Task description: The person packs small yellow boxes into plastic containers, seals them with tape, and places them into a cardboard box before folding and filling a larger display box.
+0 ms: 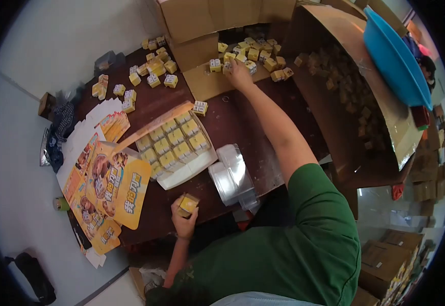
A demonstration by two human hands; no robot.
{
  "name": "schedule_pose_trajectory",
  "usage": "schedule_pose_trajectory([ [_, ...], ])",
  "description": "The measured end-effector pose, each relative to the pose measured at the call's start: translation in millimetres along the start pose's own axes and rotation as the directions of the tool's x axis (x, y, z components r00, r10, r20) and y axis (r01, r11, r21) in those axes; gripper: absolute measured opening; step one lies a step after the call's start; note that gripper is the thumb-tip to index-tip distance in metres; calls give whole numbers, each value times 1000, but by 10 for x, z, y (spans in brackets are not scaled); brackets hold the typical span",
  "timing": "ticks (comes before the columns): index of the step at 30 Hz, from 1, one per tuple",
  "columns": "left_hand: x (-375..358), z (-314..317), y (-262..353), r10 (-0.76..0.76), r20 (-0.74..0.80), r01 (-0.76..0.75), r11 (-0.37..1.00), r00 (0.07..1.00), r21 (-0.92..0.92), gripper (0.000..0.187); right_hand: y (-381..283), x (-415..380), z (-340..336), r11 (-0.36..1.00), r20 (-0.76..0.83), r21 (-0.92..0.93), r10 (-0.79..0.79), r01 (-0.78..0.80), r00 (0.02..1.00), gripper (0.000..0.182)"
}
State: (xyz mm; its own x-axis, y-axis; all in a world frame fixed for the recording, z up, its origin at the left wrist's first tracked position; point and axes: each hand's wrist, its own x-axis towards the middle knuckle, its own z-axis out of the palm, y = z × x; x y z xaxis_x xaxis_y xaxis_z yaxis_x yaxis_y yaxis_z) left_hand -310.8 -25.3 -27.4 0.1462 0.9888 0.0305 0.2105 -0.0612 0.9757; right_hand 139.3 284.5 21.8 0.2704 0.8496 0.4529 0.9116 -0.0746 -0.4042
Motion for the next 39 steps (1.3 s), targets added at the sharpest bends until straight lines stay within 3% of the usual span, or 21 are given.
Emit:
schedule_pose_trajectory([
  [3,95,56,159,23,13,-24,994,1000,111,61,145,126,354,988,70,-153,14,-3,997,61],
  [4,72,34,126,29,19,-31,989,999,141,61,170,162,386,993,113,-108,58,-46,992,60],
  [7,47,25,156,61,37,-68,974,997,214,61,-9,-82,155,997,-60,42,66,-64,996,51],
  [8,55,33,173,77,46,-86,969,996,234,61,-131,-214,76,984,-104,125,139,-126,985,50],
  [9,54,56,132,63,24,-67,981,998,183,62,-240,-337,-60,896,11,363,269,-255,963,49],
  [11,6,72,32,22,-17,-21,996,1000,87,63,-378,-621,-265,504,313,695,429,-513,847,49],
  [12,52,69,136,151,13,-150,967,988,207,64,-113,-781,19,367,366,791,359,-490,859,45],
  [14,67,42,179,76,56,-87,966,996,242,65,-174,-1003,-302,70,577,783,288,-618,764,40],
  [15,52,72,126,46,15,-47,996,999,72,63,-271,-1084,-529,-82,663,743,229,-665,713,38],
  [16,59,64,178,66,32,-69,994,997,82,63,-314,-1197,-649,-230,736,676,155,-700,659,37],
  [18,84,51,194,131,44,-135,985,990,108,61,-251,-1459,-650,286,527,789,142,-544,838,40],
  [19,79,39,192,123,46,-128,981,991,148,61,-357,-1553,-752,520,424,755,77,-399,902,41],
  [20,79,41,198,115,44,-121,975,992,186,61,-448,-1673,-906,828,319,529,9,-186,948,49],
  [23,76,77,195,36,33,-37,998,999,50,58,-381,-2056,-827,936,212,333,-194,116,958,56],
  [24,84,76,194,115,39,-119,986,993,118,58,-382,-2124,-831,937,191,329,-186,115,964,59],
  [26,75,97,140,90,18,-90,996,996,9,58,-462,-2168,-948,943,92,297,-184,150,979,60],
  [28,83,100,163,88,24,-89,995,996,34,58,-534,-2170,-1026,952,22,266,-161,150,987,57],
  [31,139,121,113,85,87,-89,995,993,37,57,-368,-2141,-831,952,123,261,-200,162,972,54],
  [38,256,88,196,163,207,-184,979,965,89,59,-291,-1939,-715,936,126,302,-228,181,966,43],
  [39,256,80,194,155,215,-178,980,964,90,59,-285,-1889,-734,955,208,258,-202,145,957,44],
])
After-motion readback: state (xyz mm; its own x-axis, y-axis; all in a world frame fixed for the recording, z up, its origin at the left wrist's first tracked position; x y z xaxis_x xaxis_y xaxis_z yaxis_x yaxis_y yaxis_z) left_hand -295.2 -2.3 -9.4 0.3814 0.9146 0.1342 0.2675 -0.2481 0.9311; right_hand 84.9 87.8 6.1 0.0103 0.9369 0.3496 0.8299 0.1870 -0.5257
